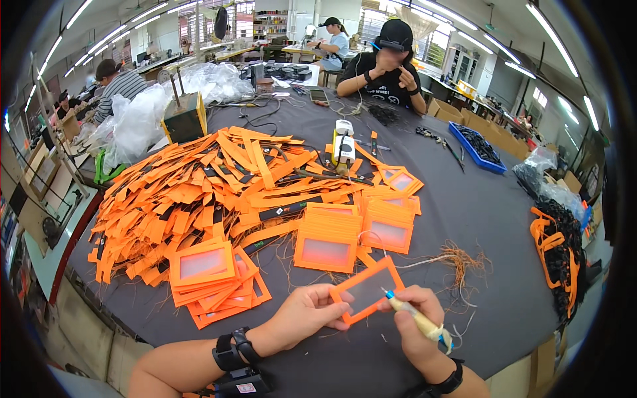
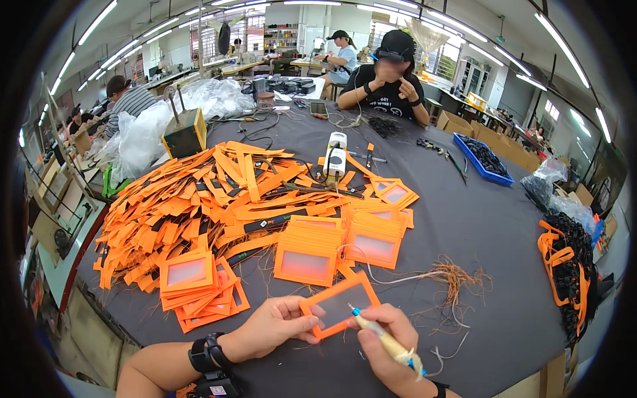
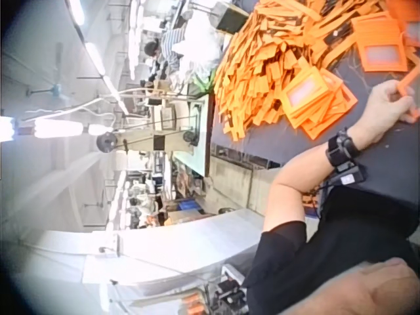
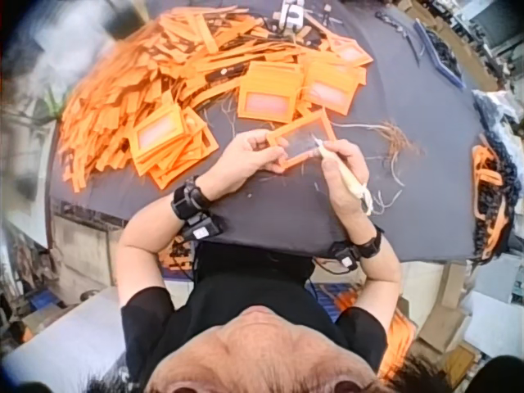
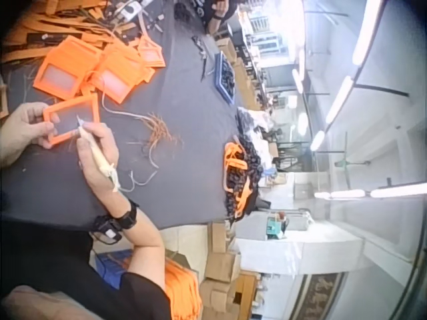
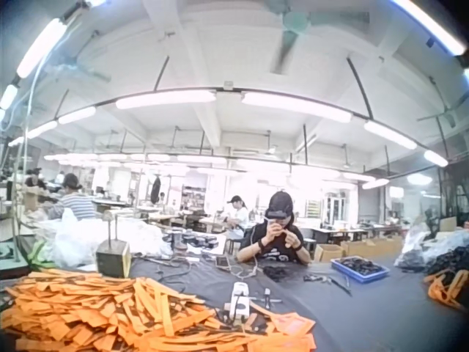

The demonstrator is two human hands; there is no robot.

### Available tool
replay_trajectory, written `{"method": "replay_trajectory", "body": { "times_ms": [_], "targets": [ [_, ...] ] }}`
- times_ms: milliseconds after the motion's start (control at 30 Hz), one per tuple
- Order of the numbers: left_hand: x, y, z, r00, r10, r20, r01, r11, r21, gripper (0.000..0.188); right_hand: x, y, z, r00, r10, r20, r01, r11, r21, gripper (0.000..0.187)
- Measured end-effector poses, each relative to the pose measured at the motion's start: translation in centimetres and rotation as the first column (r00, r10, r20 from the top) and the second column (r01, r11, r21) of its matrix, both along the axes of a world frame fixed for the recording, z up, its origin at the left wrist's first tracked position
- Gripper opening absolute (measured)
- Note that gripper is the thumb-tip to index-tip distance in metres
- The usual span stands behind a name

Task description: The person uses a syringe-like tool to apply a substance along the edges of small orange rectangular frames. They handle the frames one by one, applying the substance to the perimeter, and then place the finished items into a stack on the table.

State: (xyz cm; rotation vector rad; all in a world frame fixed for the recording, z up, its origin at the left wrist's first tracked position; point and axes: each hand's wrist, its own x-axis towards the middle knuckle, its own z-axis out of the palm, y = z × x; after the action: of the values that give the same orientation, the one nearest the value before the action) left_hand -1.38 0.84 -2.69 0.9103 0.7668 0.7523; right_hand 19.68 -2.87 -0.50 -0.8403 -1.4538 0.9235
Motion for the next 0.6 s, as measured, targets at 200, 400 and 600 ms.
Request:
{"method": "replay_trajectory", "body": {
  "times_ms": [200, 400, 600],
  "targets": [
    [-0.4, 0.3, 0.3, 0.973, 0.179, 0.147, -0.164, 0.980, -0.109, 0.015, 0.6, 0.9, -0.7, 0.916, -0.007, -0.402, -0.094, 0.969, -0.231, 0.014],
    [-0.3, 0.6, 0.0, 0.966, 0.206, 0.159, -0.186, 0.974, -0.131, 0.014, 1.4, 1.7, -2.7, 0.832, -0.016, -0.555, -0.235, 0.895, -0.378, 0.014],
    [-0.2, 0.4, 0.8, 0.961, 0.236, 0.142, -0.209, 0.961, -0.181, 0.013, 0.7, 1.6, -2.6, 0.875, 0.057, -0.481, -0.274, 0.877, -0.394, 0.013]
  ]
}}
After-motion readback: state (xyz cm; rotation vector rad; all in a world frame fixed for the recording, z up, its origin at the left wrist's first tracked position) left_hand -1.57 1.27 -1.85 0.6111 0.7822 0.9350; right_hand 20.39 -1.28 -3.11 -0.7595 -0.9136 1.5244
